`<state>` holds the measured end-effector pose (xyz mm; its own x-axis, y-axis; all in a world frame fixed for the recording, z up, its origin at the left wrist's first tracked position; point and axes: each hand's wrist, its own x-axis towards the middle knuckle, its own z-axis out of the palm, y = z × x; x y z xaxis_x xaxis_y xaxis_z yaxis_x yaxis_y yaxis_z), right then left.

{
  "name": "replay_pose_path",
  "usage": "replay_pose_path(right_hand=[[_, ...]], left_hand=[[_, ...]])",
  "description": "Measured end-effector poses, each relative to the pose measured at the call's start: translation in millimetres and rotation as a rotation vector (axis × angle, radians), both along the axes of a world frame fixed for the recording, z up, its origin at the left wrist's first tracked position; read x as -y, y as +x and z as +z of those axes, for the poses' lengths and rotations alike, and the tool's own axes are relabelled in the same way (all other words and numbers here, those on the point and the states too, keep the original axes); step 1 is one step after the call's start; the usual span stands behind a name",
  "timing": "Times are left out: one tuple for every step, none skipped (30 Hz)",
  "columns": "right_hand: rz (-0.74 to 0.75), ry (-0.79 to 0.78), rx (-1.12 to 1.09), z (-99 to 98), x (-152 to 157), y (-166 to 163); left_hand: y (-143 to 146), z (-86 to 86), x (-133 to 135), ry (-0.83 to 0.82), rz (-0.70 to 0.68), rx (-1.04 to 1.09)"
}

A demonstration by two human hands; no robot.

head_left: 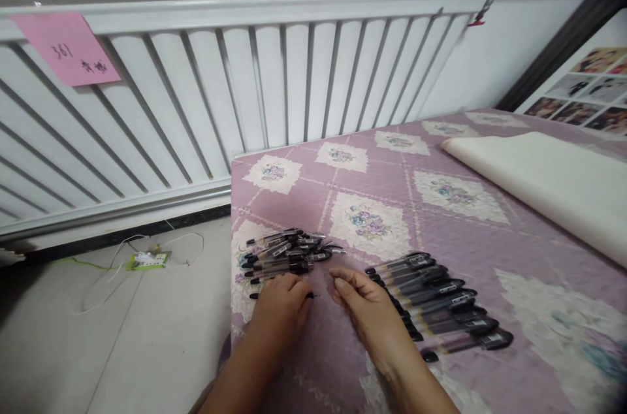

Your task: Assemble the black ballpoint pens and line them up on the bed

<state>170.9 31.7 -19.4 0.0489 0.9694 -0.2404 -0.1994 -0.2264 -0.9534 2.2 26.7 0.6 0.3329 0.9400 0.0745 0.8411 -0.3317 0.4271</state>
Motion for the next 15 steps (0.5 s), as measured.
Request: replay_pose_path(right_hand=[[0.005, -0.002, 0.019, 0.1, 0, 0], [0.008, -0.003, 0.034, 0.6, 0, 0], [0.012, -0.004, 0.048, 1.5, 0, 0], [0.02, -0.006, 0.063, 2.7, 1, 0], [0.029, -0.006, 0.081, 4.4, 1, -1], [0.04, -0.001, 0.104, 6.5, 1, -2], [0.049, 0.008, 0.13, 8.7, 2, -3], [0.055, 0.022, 0.154, 11.1, 2, -4], [0.058, 0.036, 0.175, 13.2, 2, -5], [0.059, 0.05, 0.192, 15.1, 2, -5], [0.058, 0.06, 0.205, 16.6, 2, -6], [0.056, 0.066, 0.215, 17.7, 1, -6], [0.054, 0.071, 0.224, 18.5, 1, -7], [0.056, 0.074, 0.232, 19.1, 1, -7], [0.061, 0.079, 0.24, 19.6, 0, -7]], left_hand=[[0, 0.6, 0, 0.001, 0.013, 0.021], [-1, 1.1, 0, 0.0, 0.023, 0.039], [-1, 1.6, 0, 0.0, 0.031, 0.054], [-1, 1.8, 0, 0.002, 0.037, 0.067], [-1, 1.9, 0, 0.005, 0.039, 0.075], [-1, 1.8, 0, 0.009, 0.041, 0.08], [-1, 1.5, 0, 0.014, 0.042, 0.082], [-1, 1.3, 0, 0.019, 0.044, 0.084], [-1, 1.0, 0, 0.024, 0.043, 0.085], [-1, 0.9, 0, 0.026, 0.042, 0.086], [-1, 0.9, 1, 0.028, 0.042, 0.085], [-1, 1.0, 1, 0.031, 0.044, 0.082], [-1, 1.2, 1, 0.033, 0.044, 0.078], [-1, 1.3, 1, 0.036, 0.045, 0.073], [-1, 1.4, 1, 0.04, 0.046, 0.069]])
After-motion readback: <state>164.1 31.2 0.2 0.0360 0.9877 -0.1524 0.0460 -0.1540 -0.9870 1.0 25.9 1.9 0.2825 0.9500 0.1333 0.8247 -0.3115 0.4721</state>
